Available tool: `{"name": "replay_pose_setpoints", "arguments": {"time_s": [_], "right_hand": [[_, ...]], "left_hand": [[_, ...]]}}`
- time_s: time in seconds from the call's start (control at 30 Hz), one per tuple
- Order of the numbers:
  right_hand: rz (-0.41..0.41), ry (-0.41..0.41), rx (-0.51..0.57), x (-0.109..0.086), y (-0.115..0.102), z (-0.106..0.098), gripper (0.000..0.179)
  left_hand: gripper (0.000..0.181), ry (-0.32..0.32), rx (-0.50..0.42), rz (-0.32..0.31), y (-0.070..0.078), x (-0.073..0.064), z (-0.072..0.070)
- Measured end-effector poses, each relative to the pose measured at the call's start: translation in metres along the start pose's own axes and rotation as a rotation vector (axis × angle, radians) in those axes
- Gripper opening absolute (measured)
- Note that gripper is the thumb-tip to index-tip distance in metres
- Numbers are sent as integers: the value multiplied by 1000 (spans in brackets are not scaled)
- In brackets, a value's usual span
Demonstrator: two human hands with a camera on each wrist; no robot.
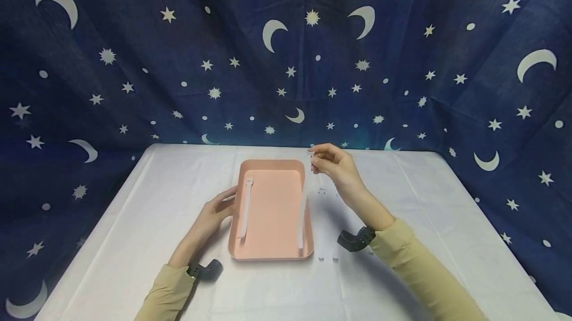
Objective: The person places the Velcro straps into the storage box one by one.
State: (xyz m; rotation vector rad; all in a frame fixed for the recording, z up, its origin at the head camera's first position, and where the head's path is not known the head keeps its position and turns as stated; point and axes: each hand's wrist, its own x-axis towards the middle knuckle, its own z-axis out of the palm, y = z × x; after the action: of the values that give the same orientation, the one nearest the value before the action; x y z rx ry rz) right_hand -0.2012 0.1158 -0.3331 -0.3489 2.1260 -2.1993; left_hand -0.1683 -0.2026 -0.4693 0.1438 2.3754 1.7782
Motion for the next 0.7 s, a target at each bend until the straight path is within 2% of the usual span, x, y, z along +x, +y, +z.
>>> {"name": "replay_pose_setpoints", "arguments": {"time_s": [0.37, 0.63, 0.7], "right_hand": [[75, -14, 113, 17, 12, 22, 16], [111, -15, 157, 29, 27, 38, 26], [118, -14, 165, 32, 30, 42, 22]], "left_hand": [[59, 4, 3, 3, 0, 0, 0], [59, 1, 2, 8, -1, 0, 0], [59, -1, 0, 9, -1, 0, 0]]}}
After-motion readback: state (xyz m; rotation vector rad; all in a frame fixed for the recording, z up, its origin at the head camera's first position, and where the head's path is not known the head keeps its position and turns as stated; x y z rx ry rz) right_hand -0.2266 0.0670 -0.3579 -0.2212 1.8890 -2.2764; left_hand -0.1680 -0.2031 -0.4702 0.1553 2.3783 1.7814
